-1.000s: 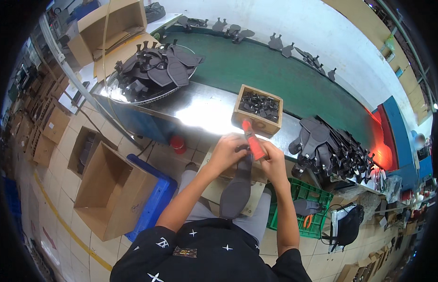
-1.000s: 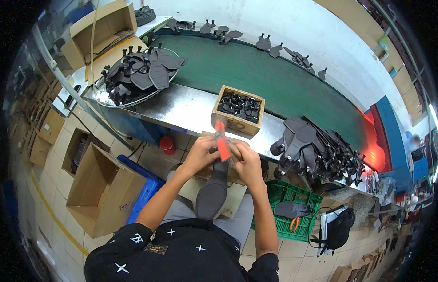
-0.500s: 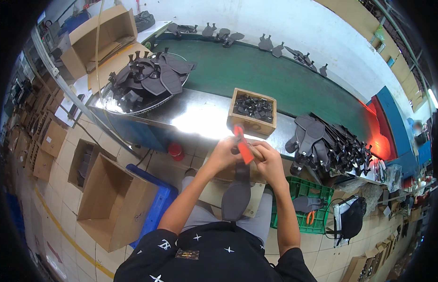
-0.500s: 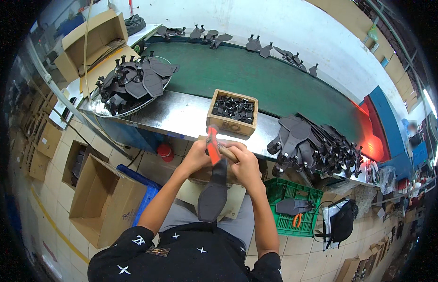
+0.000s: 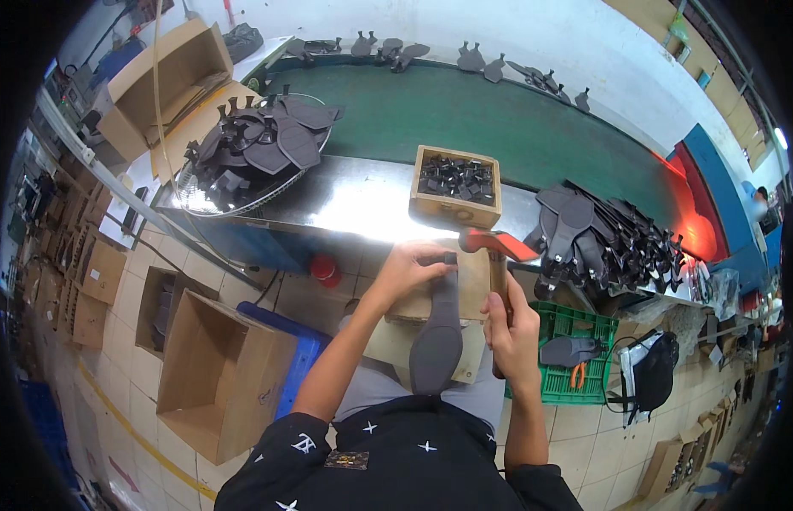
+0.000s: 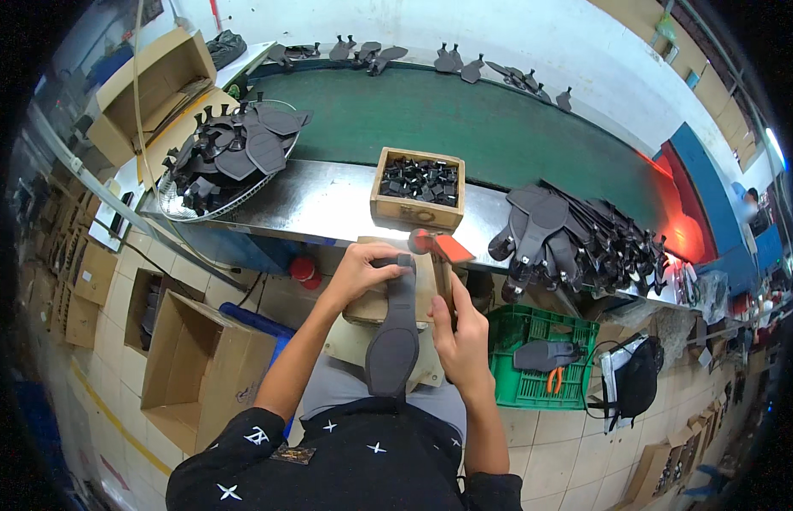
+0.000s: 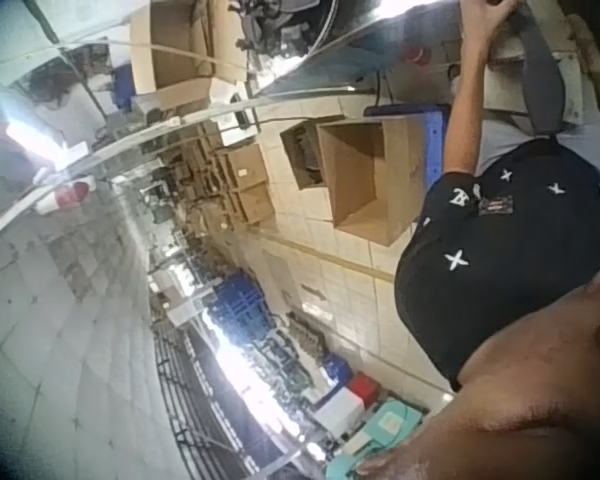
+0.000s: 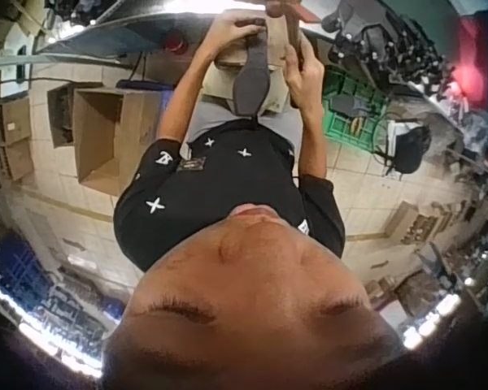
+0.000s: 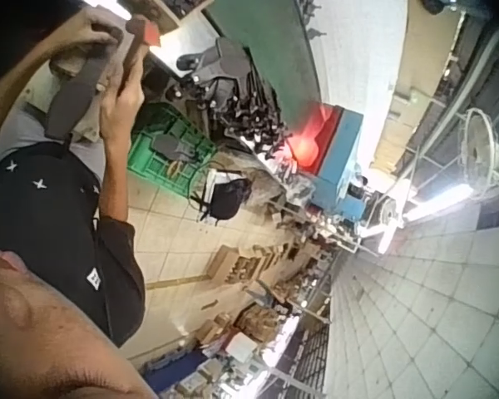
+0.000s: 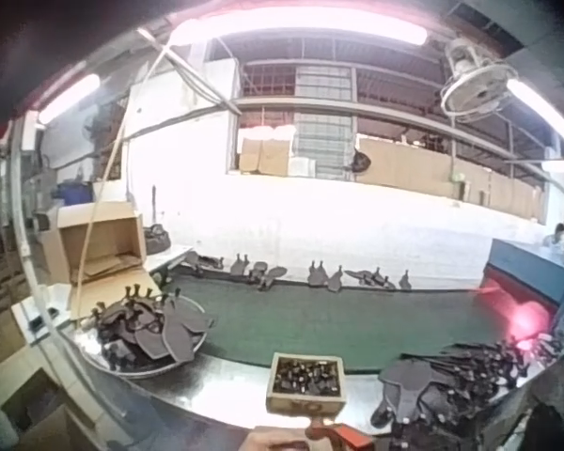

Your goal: Hammering small components onto shoe soles at a workbench.

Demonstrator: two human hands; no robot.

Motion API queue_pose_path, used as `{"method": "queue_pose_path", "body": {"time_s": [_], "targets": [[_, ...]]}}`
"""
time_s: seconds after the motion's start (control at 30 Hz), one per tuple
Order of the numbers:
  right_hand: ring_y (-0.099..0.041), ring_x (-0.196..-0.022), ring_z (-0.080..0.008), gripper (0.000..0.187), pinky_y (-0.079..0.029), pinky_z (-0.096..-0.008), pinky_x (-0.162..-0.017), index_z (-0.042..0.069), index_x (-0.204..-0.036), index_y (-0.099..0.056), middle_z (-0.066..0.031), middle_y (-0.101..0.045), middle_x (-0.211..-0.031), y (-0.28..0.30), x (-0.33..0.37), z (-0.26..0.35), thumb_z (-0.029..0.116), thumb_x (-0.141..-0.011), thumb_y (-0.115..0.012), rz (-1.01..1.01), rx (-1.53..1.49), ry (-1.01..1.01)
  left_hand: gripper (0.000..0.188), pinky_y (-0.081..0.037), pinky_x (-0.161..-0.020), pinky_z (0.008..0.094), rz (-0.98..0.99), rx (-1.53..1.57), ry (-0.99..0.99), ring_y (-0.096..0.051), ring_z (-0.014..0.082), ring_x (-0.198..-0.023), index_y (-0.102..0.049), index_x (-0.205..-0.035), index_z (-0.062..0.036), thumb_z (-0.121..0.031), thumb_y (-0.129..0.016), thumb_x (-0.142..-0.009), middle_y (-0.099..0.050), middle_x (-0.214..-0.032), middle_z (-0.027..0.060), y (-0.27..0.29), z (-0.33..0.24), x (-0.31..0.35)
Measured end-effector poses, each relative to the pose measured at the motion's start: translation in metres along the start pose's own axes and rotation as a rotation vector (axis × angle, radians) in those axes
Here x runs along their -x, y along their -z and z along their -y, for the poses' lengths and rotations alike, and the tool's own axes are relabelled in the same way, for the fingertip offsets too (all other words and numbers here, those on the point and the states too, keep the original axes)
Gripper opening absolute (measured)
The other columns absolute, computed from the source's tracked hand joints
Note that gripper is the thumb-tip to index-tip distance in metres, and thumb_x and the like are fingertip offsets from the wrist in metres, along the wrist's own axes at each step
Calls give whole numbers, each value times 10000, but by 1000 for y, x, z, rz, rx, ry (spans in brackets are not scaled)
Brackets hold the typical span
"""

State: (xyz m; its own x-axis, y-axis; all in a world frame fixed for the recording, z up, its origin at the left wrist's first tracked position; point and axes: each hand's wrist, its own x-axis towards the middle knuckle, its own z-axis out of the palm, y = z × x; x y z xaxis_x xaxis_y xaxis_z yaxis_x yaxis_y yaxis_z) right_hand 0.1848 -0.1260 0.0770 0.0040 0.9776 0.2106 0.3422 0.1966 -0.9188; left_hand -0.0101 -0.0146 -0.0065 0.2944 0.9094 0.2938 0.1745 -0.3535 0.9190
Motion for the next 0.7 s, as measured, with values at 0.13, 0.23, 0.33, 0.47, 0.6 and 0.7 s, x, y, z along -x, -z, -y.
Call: {"method": "queue_pose_path", "body": {"time_s": [0.13, 0.23, 0.33, 0.47, 0.6, 0.7], "targets": [[-661, -765, -276, 409, -521, -349, -697, -28, -1366, -479, -204, -662, -906, 4, 12, 10, 115, -989, -548, 11, 132, 82, 274, -515, -785, 277, 81, 63, 37, -657, 148, -850, -717, -1042, 10, -90, -744, -788, -721, -944, 98, 2, -9, -4], [-674, -916, -401, 413, -529, -395, -784, -63, -1344, -479, -307, -635, -1048, -1, 8, 0, 84, -969, -570, 70, 284, 201, 285, -516, -801, 277, 47, 73, -1, -664, 151, -872, -708, -1050, 24, -89, -742, -791, -724, -962, 100, 1, -9, -3], [-683, -751, -243, 380, -518, -310, -679, -39, -1333, -511, -202, -683, -960, 3, 4, 6, 109, -984, -551, -10, 293, 346, 367, -505, -847, 292, 45, 51, 73, -677, 169, -919, -684, -1116, 14, -144, -760, -794, -724, -1008, 140, 0, -12, 2], [-441, -506, 1, 405, -352, -171, -470, -10, -1382, -483, -35, -575, -791, 21, 29, 58, 172, -1020, -476, -185, 32, 261, 933, -328, -1084, 414, -12, -336, -61, -610, 255, -1160, -310, -1508, -19, -319, -796, -770, -703, -1124, 153, -1, -5, 15], [-679, -783, -372, 383, -520, -417, -678, -29, -1312, -488, -236, -666, -993, -5, 9, -15, 49, -947, -568, 111, 385, 137, 1237, -18, -1140, 596, 57, -655, 17, -439, 262, -1361, 43, -1558, -45, -494, -772, -744, -656, -1272, 43, -8, 2, 14], [-674, -943, -405, 344, -539, -435, -752, -55, -1270, -511, -245, -666, -1078, 6, 0, 10, 39, -943, -566, 14, 366, 318, 1227, 9, -1128, 632, 85, -577, 95, -422, 251, -1377, 52, -1556, -40, -476, -766, -753, -636, -1306, -7, -5, -4, 14]]}}
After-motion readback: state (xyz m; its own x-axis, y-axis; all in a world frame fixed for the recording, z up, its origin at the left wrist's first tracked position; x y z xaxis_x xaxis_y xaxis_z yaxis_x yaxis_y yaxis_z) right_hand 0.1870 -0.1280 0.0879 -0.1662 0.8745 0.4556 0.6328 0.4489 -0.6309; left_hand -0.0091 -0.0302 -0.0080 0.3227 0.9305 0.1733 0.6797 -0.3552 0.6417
